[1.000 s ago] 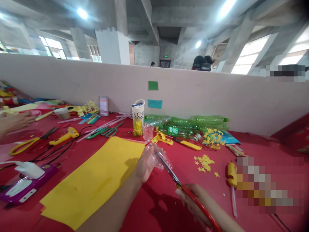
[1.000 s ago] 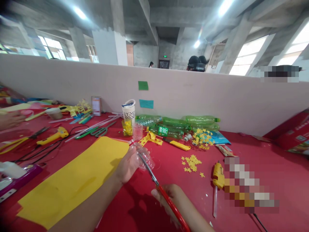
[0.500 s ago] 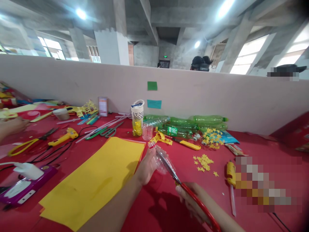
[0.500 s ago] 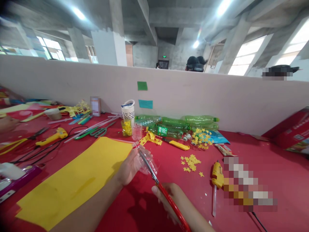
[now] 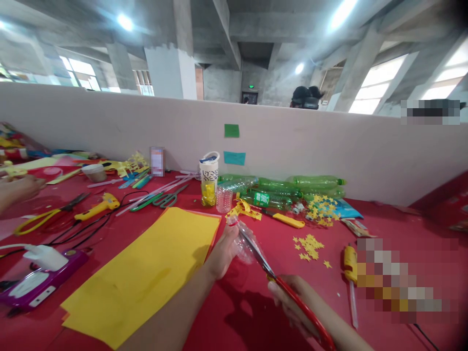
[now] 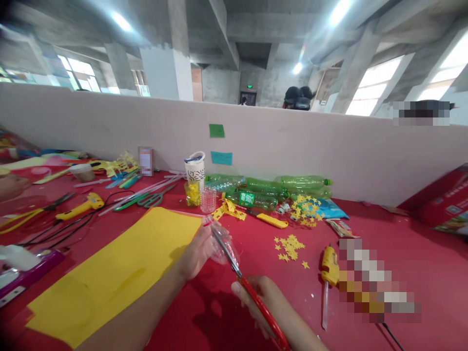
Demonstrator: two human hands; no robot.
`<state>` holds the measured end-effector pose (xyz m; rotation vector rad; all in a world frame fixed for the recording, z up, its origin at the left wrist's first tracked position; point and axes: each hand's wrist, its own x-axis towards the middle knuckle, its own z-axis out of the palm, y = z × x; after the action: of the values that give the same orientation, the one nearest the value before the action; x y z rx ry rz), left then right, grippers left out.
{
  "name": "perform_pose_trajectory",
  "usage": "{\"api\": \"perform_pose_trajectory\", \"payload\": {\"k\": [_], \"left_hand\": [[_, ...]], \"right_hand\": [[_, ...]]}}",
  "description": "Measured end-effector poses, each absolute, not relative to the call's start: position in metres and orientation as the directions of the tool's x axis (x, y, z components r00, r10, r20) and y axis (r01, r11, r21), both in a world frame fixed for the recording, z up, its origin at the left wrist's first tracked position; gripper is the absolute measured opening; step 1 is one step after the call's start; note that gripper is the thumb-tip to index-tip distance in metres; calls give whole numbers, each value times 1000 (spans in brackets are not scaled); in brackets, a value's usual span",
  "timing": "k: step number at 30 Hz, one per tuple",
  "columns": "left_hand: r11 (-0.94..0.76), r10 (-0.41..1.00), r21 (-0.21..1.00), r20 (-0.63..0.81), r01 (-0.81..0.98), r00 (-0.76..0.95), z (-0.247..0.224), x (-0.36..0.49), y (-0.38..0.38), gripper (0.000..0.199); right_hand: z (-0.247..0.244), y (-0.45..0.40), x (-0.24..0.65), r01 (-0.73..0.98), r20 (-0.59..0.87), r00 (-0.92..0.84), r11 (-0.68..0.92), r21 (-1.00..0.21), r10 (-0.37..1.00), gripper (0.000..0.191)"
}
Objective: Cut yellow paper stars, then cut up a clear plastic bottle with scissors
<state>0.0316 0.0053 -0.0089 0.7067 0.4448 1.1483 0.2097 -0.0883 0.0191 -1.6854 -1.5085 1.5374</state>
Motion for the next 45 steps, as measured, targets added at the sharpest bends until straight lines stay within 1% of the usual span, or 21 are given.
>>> {"api": "perform_pose_trajectory", "payload": {"k": [4, 9, 15, 21, 26, 29, 31, 32, 34, 36, 38, 39, 41, 45], "left_hand": [[247, 924, 717, 29, -652, 382, -12, 35, 1, 23], [238, 925, 721, 36, -651, 377, -13, 37, 1, 23], [252, 921, 712, 33, -656, 389, -13, 36, 2, 25], [236, 924, 733, 33, -638, 380, -15, 36, 1, 26], [248, 952, 713, -53, -656, 302, -11, 33, 8, 26], [243, 965, 636, -82, -733, 248, -5, 20, 18, 24], [263, 963, 554, -96, -790, 253, -2, 10, 25, 21], [240, 970, 526, -90, -816, 227, -1, 6, 28, 20], [209, 978, 494, -93, -844, 188, 1, 0, 32, 20], [209, 978, 493, -120, -845, 172, 2, -2, 33, 18], [226, 973, 503, -154, -834, 171, 2, -1, 33, 12], [231, 972, 509, -164, -829, 171, 2, 0, 32, 9], [238, 971, 534, -150, -811, 186, 1, 4, 30, 8], [222, 969, 618, -54, -754, 241, -3, 10, 26, 14]], "right_hand": [[17, -88, 211, 438, -430, -191, -315, -842, 883, 53], [18, -86, 209, 475, -507, -160, -384, -792, 847, 49], [22, -86, 210, 479, -452, -154, -334, -812, 879, 52], [18, -84, 210, 473, -470, -129, -362, -803, 873, 50], [12, -87, 212, 415, -486, -183, -381, -826, 855, 54], [17, -89, 216, 437, -404, -218, -282, -854, 888, 57], [22, -87, 221, 488, -335, -238, -186, -853, 912, 58], [24, -86, 225, 526, -306, -244, -140, -839, 920, 58], [25, -83, 231, 624, -276, -249, -64, -779, 928, 55], [24, -80, 236, 724, -275, -253, -7, -689, 928, 53], [23, -78, 237, 786, -292, -250, 18, -618, 923, 50], [22, -78, 236, 797, -300, -249, 19, -603, 921, 49], [23, -80, 234, 786, -315, -252, 4, -618, 915, 49], [26, -85, 229, 648, -398, -281, -133, -750, 873, 53]]}}
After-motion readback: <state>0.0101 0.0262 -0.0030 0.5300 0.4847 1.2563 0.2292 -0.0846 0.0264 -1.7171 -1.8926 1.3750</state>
